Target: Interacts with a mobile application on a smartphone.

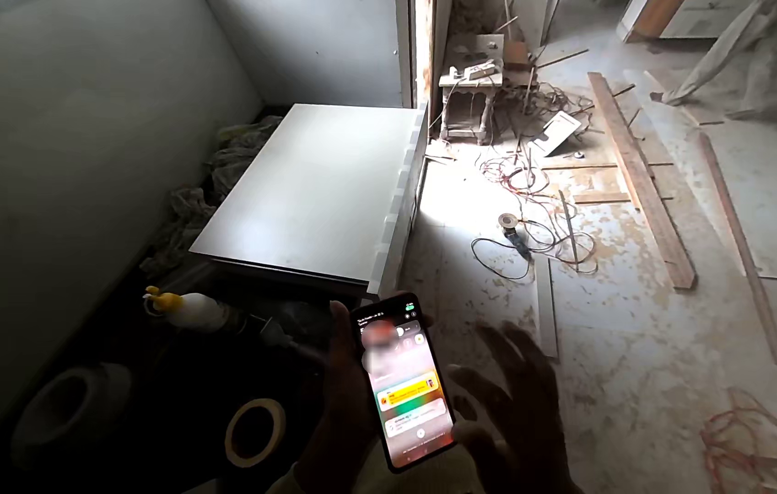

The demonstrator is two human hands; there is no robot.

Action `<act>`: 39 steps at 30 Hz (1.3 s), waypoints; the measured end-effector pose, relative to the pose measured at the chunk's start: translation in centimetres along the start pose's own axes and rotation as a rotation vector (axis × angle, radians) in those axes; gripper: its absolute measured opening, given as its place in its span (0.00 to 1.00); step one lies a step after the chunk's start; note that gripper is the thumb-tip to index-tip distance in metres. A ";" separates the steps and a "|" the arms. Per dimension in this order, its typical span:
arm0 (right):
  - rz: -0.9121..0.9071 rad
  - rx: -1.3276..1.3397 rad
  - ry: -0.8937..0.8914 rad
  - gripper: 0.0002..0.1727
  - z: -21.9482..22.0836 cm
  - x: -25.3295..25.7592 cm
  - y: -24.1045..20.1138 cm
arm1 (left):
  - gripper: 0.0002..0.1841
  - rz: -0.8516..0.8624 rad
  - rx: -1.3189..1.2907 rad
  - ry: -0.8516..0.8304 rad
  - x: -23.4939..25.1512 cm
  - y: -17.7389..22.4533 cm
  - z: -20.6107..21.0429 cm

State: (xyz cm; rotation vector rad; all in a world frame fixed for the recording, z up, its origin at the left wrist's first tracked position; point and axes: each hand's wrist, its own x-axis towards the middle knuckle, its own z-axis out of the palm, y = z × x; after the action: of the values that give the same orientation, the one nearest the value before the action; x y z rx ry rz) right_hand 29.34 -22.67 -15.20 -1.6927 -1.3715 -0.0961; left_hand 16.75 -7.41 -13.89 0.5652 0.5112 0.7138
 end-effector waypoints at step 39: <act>-0.143 0.151 -0.180 0.27 -0.8 1.7 3.2 | 0.40 0.062 -0.037 -0.008 -0.2 -1.1 1.4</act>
State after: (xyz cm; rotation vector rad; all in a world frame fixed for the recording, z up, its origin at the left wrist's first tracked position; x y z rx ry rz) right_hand 32.95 -21.76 -15.67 -1.5062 -1.5924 0.0792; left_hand 17.99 -8.73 -13.50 0.5513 0.4735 0.7778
